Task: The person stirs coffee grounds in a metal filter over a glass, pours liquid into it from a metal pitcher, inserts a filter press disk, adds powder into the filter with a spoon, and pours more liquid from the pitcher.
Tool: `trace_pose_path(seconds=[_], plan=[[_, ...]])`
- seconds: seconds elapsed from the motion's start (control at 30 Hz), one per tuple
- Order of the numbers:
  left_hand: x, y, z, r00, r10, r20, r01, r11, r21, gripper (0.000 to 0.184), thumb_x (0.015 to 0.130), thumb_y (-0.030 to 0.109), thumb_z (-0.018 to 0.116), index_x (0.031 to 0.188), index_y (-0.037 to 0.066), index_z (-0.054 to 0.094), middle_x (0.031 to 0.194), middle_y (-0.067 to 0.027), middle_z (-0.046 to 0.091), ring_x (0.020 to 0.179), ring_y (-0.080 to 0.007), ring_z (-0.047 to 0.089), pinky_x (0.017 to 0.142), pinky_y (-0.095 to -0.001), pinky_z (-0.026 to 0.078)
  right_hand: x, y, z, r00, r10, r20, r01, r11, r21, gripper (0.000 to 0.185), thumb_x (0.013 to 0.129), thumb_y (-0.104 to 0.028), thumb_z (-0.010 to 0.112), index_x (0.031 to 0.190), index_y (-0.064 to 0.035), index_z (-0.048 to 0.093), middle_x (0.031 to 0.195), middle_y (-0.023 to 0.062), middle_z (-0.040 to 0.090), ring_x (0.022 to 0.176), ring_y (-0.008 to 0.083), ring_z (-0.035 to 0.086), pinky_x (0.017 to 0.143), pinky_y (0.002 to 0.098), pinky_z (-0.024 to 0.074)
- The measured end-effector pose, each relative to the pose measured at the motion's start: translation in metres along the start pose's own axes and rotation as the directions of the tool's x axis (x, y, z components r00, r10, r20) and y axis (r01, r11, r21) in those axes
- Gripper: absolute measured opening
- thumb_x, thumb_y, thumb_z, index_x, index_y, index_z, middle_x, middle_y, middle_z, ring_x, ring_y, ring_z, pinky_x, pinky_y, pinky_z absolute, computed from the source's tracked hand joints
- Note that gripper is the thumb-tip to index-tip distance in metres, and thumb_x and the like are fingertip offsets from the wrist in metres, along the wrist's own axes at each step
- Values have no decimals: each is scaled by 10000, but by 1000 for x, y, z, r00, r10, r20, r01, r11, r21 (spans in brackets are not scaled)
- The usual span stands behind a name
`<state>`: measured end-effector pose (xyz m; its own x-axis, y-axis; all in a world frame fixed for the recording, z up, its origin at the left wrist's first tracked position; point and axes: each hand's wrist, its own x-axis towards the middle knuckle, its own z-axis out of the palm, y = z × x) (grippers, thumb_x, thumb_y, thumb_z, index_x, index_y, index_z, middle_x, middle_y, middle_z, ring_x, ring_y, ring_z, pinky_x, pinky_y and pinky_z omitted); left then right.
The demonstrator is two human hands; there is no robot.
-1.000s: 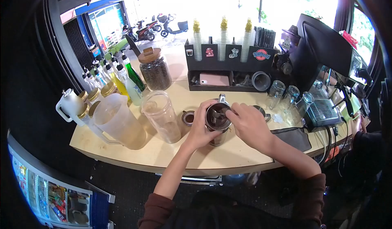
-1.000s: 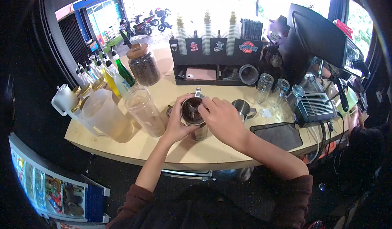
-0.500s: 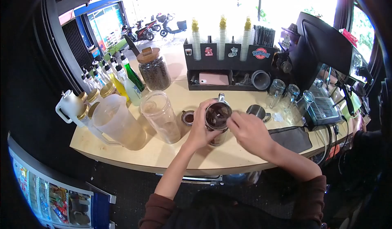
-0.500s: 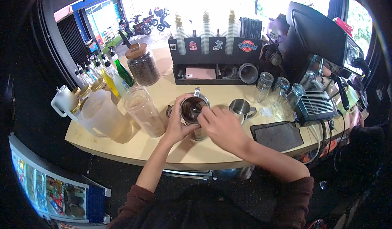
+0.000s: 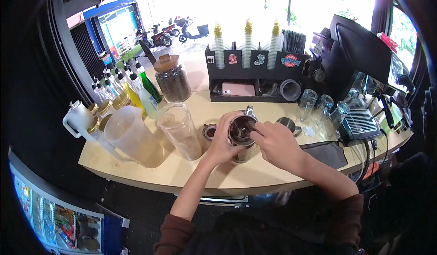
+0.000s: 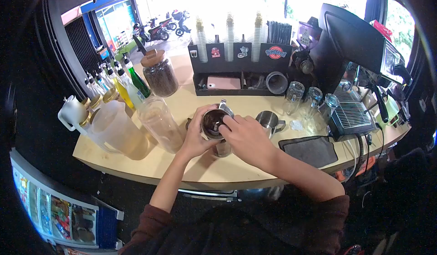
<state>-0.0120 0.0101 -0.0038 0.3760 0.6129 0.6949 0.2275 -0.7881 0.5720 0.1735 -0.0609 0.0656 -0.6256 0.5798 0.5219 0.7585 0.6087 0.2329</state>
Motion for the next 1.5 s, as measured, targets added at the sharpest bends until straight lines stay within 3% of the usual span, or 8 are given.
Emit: trace_pose_path(seconds=[0.27,0.4,0.47,0.7,0.8,1.1,1.2,1.5], plan=[[6,-1,-10,991,8,132,-6,1000,-15,830,561,20,811,1308,96,457,1277,-104,507,1200,-271,512,1026,-372,429,1,7,-9,994,-45,101,53,996,-77,113,749,-114,604,860,-92,592,913,37,534,858,179,545,694,329,409],[6,-2,-7,994,28,108,-24,999,-41,831,563,23,818,1306,97,453,1277,-105,507,1198,-271,513,1029,-374,430,0,13,-10,998,-47,37,51,993,-105,194,688,-59,625,876,-76,577,902,45,518,851,196,521,718,349,381],[4,0,-4,996,12,83,-4,995,-98,862,529,12,814,1303,96,444,1271,-111,479,1234,-314,457,1099,-405,342,0,11,-13,993,-78,87,88,989,-118,195,689,-64,627,878,-76,579,925,50,525,869,195,518,738,352,377],[8,0,-10,992,13,128,-3,997,-81,845,543,29,811,1303,96,446,1279,-101,480,1236,-310,456,1095,-413,336,6,7,-7,989,-95,117,104,992,-75,93,770,-137,592,854,-99,604,924,25,547,904,158,543,713,321,397],[10,4,-13,981,-6,192,18,998,-58,834,549,38,802,1301,97,446,1291,-99,476,1243,-311,448,1098,-417,327,15,13,-15,991,-120,65,132,964,-232,83,775,-148,595,844,-104,610,964,18,571,920,147,549,732,317,396],[5,4,-12,982,-93,166,116,984,-134,826,549,33,786,1298,119,449,1307,-95,476,1232,-315,432,1081,-412,335,31,24,-23,944,-309,112,326,927,-186,63,748,-158,610,798,-119,613,903,3,534,889,138,522,766,316,377],[6,4,-10,985,-59,159,82,987,-136,828,549,47,789,1299,123,447,1307,-79,489,1223,-314,432,1079,-415,328,30,24,-21,915,-362,177,395,894,-211,69,768,-158,610,759,-115,663,1008,2,594,950,133,551,816,318,402],[3,-1,-7,987,-78,139,101,981,-166,843,554,60,788,1316,129,436,1316,-78,494,1223,-316,430,1094,-418,291,34,30,-27,923,-374,93,385,894,-229,53,752,-174,598,753,-121,596,847,-17,516,884,136,527,773,319,393]])
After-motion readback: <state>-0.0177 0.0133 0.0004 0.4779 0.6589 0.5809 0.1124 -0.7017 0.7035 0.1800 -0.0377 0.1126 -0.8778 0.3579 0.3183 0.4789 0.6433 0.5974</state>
